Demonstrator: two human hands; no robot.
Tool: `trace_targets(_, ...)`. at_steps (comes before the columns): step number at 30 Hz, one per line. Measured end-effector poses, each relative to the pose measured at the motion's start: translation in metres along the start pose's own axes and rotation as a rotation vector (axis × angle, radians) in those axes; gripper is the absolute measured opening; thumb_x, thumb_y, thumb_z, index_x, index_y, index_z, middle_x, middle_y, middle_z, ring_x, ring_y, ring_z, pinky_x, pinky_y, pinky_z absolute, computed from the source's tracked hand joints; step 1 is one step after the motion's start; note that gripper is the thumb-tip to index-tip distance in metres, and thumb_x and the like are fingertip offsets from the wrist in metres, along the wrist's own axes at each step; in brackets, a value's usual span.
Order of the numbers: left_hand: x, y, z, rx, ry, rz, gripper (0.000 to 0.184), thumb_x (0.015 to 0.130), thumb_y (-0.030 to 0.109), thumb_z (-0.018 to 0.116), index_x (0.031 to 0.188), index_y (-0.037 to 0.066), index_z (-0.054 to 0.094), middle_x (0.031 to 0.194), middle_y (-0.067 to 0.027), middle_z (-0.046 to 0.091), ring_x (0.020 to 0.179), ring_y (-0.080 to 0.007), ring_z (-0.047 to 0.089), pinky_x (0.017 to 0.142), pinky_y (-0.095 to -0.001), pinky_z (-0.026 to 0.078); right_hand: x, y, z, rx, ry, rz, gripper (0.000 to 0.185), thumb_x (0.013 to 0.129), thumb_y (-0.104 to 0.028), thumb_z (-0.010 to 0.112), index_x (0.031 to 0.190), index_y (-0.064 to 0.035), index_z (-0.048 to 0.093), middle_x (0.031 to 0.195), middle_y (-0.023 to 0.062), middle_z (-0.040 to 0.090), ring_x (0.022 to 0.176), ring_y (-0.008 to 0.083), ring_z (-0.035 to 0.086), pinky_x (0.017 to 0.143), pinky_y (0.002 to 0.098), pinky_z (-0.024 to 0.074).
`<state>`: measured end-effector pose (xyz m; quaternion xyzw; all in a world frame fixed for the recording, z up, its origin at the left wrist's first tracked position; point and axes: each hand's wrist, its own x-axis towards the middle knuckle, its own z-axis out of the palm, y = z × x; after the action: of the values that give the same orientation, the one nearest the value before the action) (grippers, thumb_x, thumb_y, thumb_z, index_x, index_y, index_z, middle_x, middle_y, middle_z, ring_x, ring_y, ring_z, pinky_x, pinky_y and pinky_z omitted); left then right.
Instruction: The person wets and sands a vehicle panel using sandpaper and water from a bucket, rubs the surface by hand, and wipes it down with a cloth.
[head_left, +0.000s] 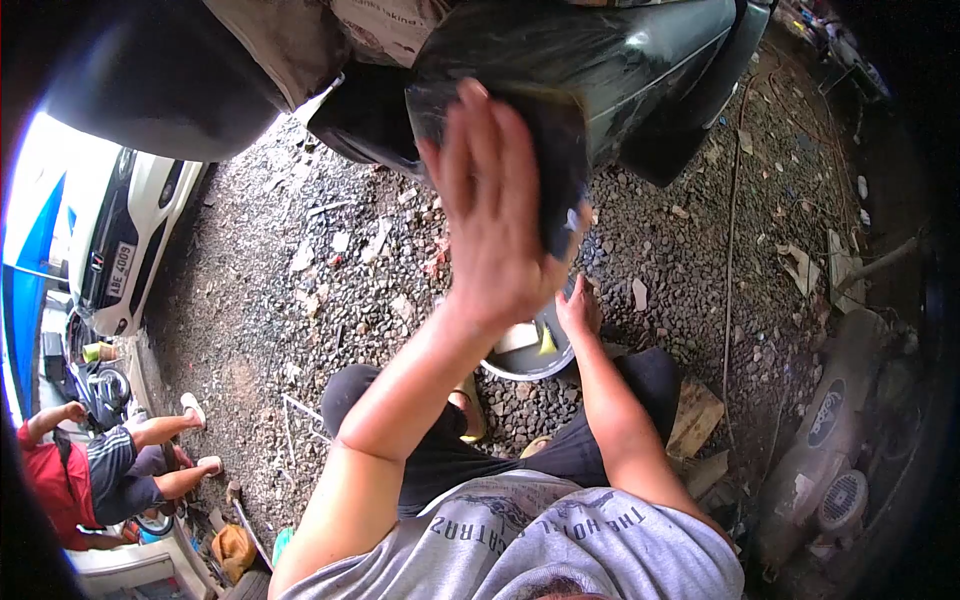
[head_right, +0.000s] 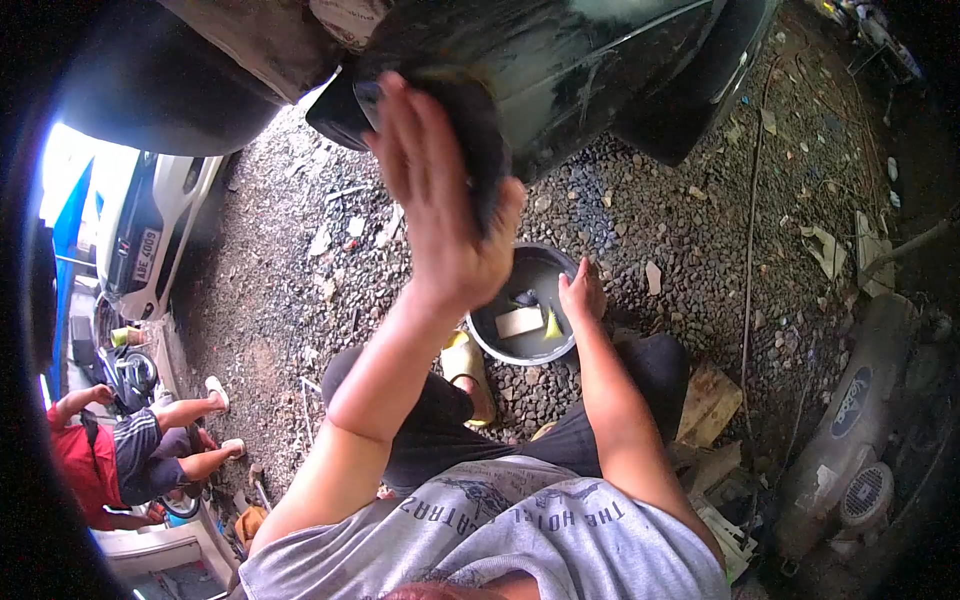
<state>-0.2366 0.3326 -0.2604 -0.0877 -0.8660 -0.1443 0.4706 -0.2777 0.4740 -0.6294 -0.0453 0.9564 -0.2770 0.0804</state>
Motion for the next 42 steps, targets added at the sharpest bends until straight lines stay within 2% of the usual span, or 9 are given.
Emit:
trace_targets(14, 0.004, -0.017, -0.002, 0.036, -0.008, 0.056, 0.09, 0.091, 0.042, 0.063, 0.155, -0.006, 0.021, 0.163, -0.0313, 0.011, 0.151, -0.0466, 0.013, 0.118, -0.0639, 0.001, -0.001, 0.001, 0.001, 0.021, 0.026, 0.004, 0.064, 0.092, -0.038, 0.063, 0.14, -0.0002, 0.045, 0.135, 0.024, 0.055, 0.124, 0.0394, 0.056, 0.1, 0.0482, 0.0496)
trace_targets(18, 0.016, -0.022, -0.012, 0.063, -0.06, 0.124, 0.086, 0.091, 0.036, 0.062, 0.156, -0.003, 0.023, 0.165, -0.0246, 0.015, 0.151, -0.0417, 0.017, 0.119, -0.0626, 0.002, -0.003, 0.004, 0.009, -0.04, 0.071, -0.011, 0.067, 0.092, -0.04, 0.063, 0.144, -0.0034, 0.042, 0.137, 0.0212, 0.056, 0.118, 0.0393, 0.06, 0.096, 0.0503, 0.0506)
trace_targets(22, 0.0, -0.062, -0.041, 0.193, -0.264, 0.306, 0.087, 0.081, 0.034, 0.062, 0.154, -0.001, 0.032, 0.163, -0.0198, 0.025, 0.151, -0.0356, 0.024, 0.121, -0.0584, 0.002, -0.001, 0.0, 0.002, 0.009, 0.026, 0.018, 0.068, 0.092, -0.04, 0.064, 0.145, -0.0029, 0.042, 0.142, 0.0202, 0.053, 0.121, 0.0385, 0.059, 0.098, 0.0494, 0.0498)
trace_targets(27, 0.064, -0.029, -0.043, 0.151, -0.34, 0.457, 0.108, 0.052, 0.029, 0.082, 0.15, 0.009, 0.043, 0.16, -0.0048, 0.037, 0.146, -0.0221, 0.033, 0.125, -0.0517, 0.011, 0.003, 0.004, 0.01, 0.027, 0.04, 0.013, 0.066, 0.092, -0.037, 0.064, 0.143, -0.002, 0.044, 0.136, 0.0228, 0.056, 0.127, 0.0372, 0.054, 0.104, 0.046, 0.0468)
trace_targets(30, 0.073, -0.028, -0.048, 0.171, -0.425, 0.536, 0.091, 0.07, 0.019, 0.075, 0.153, 0.01, 0.039, 0.161, -0.005, 0.036, 0.147, -0.025, 0.032, 0.124, -0.0531, 0.011, 0.002, 0.013, 0.017, 0.02, 0.08, -0.036, 0.066, 0.091, -0.035, 0.066, 0.142, 0.0, 0.044, 0.139, 0.0251, 0.053, 0.122, 0.0408, 0.057, 0.1, 0.047, 0.0497)
trace_targets(31, 0.072, -0.037, -0.059, 0.345, -0.437, 0.606, 0.098, 0.058, 0.031, 0.081, 0.148, 0.011, 0.047, 0.159, 0.0003, 0.038, 0.145, -0.0186, 0.034, 0.126, -0.0488, 0.012, 0.004, 0.014, 0.019, 0.014, 0.086, -0.043, 0.065, 0.091, -0.035, 0.066, 0.141, 0.0003, 0.044, 0.139, 0.0249, 0.053, 0.122, 0.0407, 0.057, 0.1, 0.0469, 0.0499)
trace_targets(35, 0.048, -0.066, -0.077, 0.449, -0.455, 0.629, 0.083, 0.067, 0.037, 0.073, 0.144, 0.012, 0.053, 0.159, 0.0018, 0.04, 0.148, -0.0176, 0.03, 0.126, -0.0479, 0.014, -0.002, 0.002, 0.004, 0.052, 0.024, -0.004, 0.065, 0.091, -0.036, 0.065, 0.14, 0.0017, 0.045, 0.137, 0.0243, 0.054, 0.122, 0.0401, 0.057, 0.099, 0.0467, 0.0501)
trace_targets(41, 0.103, -0.005, -0.035, 0.388, -0.515, 0.831, 0.063, 0.073, 0.031, 0.069, 0.133, 0.012, 0.063, 0.153, 0.0022, 0.047, 0.147, -0.0149, 0.031, 0.126, -0.0483, 0.016, -0.003, 0.0, 0.005, 0.02, 0.065, 0.007, 0.066, 0.09, -0.037, 0.065, 0.142, 0.0007, 0.045, 0.131, 0.0241, 0.058, 0.118, 0.0383, 0.059, 0.097, 0.0466, 0.0512)
trace_targets(42, 0.11, -0.013, -0.026, 0.383, -0.358, 0.978, 0.064, 0.078, 0.037, 0.068, 0.136, 0.01, 0.06, 0.147, -0.0035, 0.052, 0.142, -0.0215, 0.038, 0.124, -0.0506, 0.02, -0.002, 0.0, 0.0, 0.018, 0.051, 0.021, 0.066, 0.091, -0.037, 0.065, 0.142, -0.0001, 0.045, 0.131, 0.024, 0.058, 0.117, 0.0385, 0.06, 0.096, 0.0473, 0.0514)
